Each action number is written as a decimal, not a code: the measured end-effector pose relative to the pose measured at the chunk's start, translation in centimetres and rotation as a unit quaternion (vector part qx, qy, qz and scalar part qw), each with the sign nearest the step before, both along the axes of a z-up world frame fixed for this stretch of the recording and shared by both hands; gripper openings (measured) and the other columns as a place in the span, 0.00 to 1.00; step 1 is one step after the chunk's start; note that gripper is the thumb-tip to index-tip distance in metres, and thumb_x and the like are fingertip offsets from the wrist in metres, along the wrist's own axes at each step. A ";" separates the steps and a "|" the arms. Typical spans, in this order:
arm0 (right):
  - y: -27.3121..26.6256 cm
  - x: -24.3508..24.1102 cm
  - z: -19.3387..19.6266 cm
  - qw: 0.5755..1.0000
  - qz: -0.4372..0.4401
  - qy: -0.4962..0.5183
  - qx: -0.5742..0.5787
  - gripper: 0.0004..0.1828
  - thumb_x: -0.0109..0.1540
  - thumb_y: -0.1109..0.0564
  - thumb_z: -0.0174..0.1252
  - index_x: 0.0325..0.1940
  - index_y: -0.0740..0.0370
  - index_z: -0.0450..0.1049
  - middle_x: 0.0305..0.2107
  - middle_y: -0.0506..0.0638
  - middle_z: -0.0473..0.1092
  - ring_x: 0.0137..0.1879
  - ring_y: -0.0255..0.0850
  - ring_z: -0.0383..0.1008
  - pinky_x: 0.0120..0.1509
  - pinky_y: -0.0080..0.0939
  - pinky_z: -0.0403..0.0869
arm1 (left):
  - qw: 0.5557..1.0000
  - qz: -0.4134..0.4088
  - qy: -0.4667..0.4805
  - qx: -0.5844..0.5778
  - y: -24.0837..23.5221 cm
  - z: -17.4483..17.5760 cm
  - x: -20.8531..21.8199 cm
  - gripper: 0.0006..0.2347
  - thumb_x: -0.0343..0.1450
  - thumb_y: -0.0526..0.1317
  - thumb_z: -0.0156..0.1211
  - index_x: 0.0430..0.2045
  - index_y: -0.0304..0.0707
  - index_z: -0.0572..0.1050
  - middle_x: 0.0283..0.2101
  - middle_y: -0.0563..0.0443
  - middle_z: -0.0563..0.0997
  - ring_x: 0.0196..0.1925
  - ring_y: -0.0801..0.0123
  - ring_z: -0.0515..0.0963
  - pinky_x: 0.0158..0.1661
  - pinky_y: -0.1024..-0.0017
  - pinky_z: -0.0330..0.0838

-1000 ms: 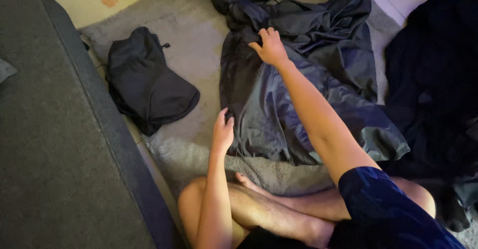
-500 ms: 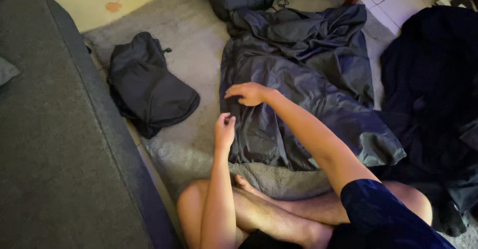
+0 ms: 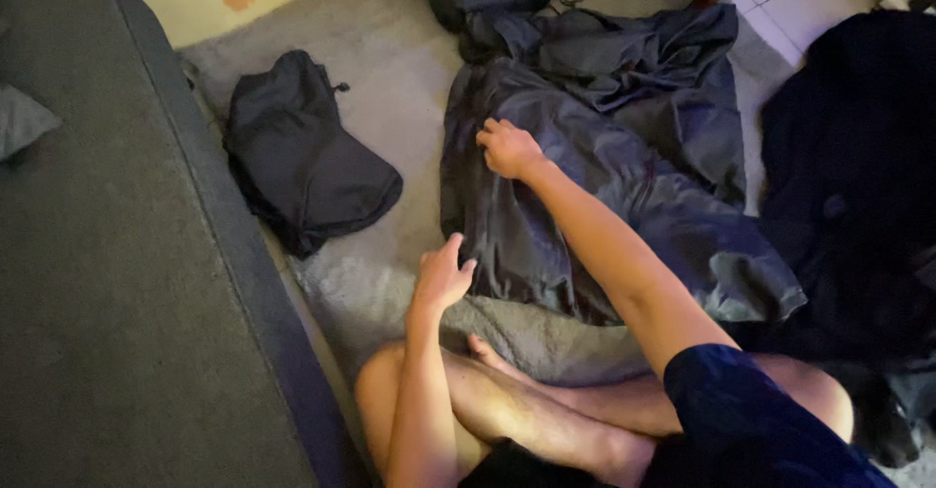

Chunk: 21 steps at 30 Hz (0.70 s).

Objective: The person sits cross-legged on the floor and folds a large, dark-colored piece of fabric. They smooth the material, fold it into a long strip, and then roll it tightly into a compact bundle.

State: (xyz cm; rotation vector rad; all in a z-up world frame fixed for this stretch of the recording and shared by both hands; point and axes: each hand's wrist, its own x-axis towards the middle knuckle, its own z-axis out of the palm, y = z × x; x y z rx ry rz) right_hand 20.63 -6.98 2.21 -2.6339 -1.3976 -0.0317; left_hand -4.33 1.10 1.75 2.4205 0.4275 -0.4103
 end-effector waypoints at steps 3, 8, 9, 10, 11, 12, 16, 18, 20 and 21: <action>-0.6 -1.6 -0.7 0.996 0.020 -0.082 0.000 0.14 0.63 0.51 0.52 0.48 0.46 0.81 0.44 0.44 0.73 0.47 0.45 0.80 0.47 0.46 0.82 | 0.989 0.029 -0.012 -0.144 -1.3 -0.3 -1.2 0.27 0.81 0.52 0.50 0.74 0.36 0.65 0.64 0.18 0.77 0.66 0.29 0.78 0.65 0.41 0.70; -2.0 -2.7 0.9 0.995 0.004 -0.099 -0.010 0.12 0.63 0.53 0.51 0.47 0.46 0.79 0.41 0.44 0.74 0.39 0.47 0.82 0.40 0.48 0.82 | 0.965 0.037 0.120 -0.231 -2.4 1.9 -2.9 0.44 0.76 0.60 0.58 0.80 0.26 0.46 0.77 0.18 0.59 0.77 0.34 0.66 0.71 0.40 0.65; -2.1 -3.0 1.1 0.995 0.009 -0.094 -0.019 0.13 0.63 0.52 0.53 0.49 0.46 0.79 0.42 0.44 0.74 0.41 0.48 0.83 0.41 0.48 0.83 | 0.958 0.058 0.148 -0.238 -2.5 2.2 -3.5 0.49 0.73 0.60 0.63 0.79 0.20 0.45 0.78 0.16 0.56 0.80 0.35 0.62 0.73 0.40 0.62; -2.6 -3.5 1.3 0.995 0.010 -0.094 -0.019 0.13 0.63 0.52 0.53 0.49 0.46 0.79 0.42 0.44 0.74 0.41 0.48 0.83 0.41 0.48 0.83 | 0.958 0.058 0.147 -0.238 -2.6 2.1 -4.0 0.49 0.73 0.60 0.63 0.79 0.20 0.45 0.78 0.16 0.56 0.80 0.35 0.62 0.73 0.40 0.62; -3.0 -4.0 1.5 0.997 0.026 -0.060 -0.046 0.17 0.62 0.54 0.52 0.53 0.47 0.79 0.46 0.45 0.75 0.42 0.51 0.84 0.45 0.51 0.84 | 0.961 0.041 0.135 -0.236 -2.7 1.9 -4.6 0.46 0.74 0.60 0.62 0.78 0.19 0.51 0.77 0.16 0.59 0.79 0.33 0.62 0.75 0.41 0.59; -3.3 -4.4 1.7 0.996 0.042 -0.027 -0.072 0.21 0.62 0.56 0.52 0.58 0.48 0.78 0.50 0.47 0.75 0.43 0.54 0.85 0.48 0.54 0.84 | 0.964 0.023 0.123 -0.234 -2.8 1.6 -5.1 0.43 0.74 0.60 0.61 0.76 0.18 0.57 0.76 0.16 0.61 0.79 0.32 0.62 0.77 0.42 0.56; -4.2 -7.6 4.1 0.928 0.285 0.232 -0.053 0.33 0.60 0.59 0.62 0.71 0.52 0.75 0.68 0.62 0.71 0.72 0.68 0.71 0.73 0.69 0.73 | 0.983 -0.005 -0.058 -0.175 -4.4 0.5 -4.5 0.26 0.83 0.53 0.50 0.66 0.25 0.74 0.67 0.23 0.75 0.73 0.34 0.71 0.75 0.43 0.57; -4.3 -9.1 3.2 0.924 0.243 0.268 -0.121 0.16 0.64 0.45 0.61 0.52 0.51 0.85 0.53 0.54 0.81 0.59 0.62 0.81 0.65 0.65 0.78 | 0.971 0.084 -0.035 -0.222 -4.8 1.2 -4.5 0.29 0.84 0.50 0.44 0.73 0.20 0.63 0.73 0.16 0.66 0.76 0.31 0.66 0.75 0.40 0.58; -5.5 -8.7 4.0 0.949 0.216 0.208 -0.093 0.14 0.66 0.43 0.61 0.47 0.51 0.82 0.49 0.52 0.78 0.55 0.61 0.81 0.60 0.63 0.79 | 0.965 0.107 0.003 -0.240 -5.0 1.7 -5.4 0.32 0.78 0.57 0.54 0.72 0.31 0.59 0.71 0.21 0.69 0.75 0.34 0.69 0.74 0.42 0.61; -5.5 -7.7 4.8 0.970 0.192 0.134 -0.063 0.14 0.67 0.41 0.61 0.43 0.51 0.80 0.45 0.50 0.74 0.51 0.60 0.82 0.56 0.61 0.81 | 0.959 0.130 0.028 -0.251 -4.7 2.1 -5.1 0.38 0.73 0.64 0.64 0.71 0.43 0.56 0.70 0.25 0.72 0.73 0.38 0.72 0.73 0.45 0.65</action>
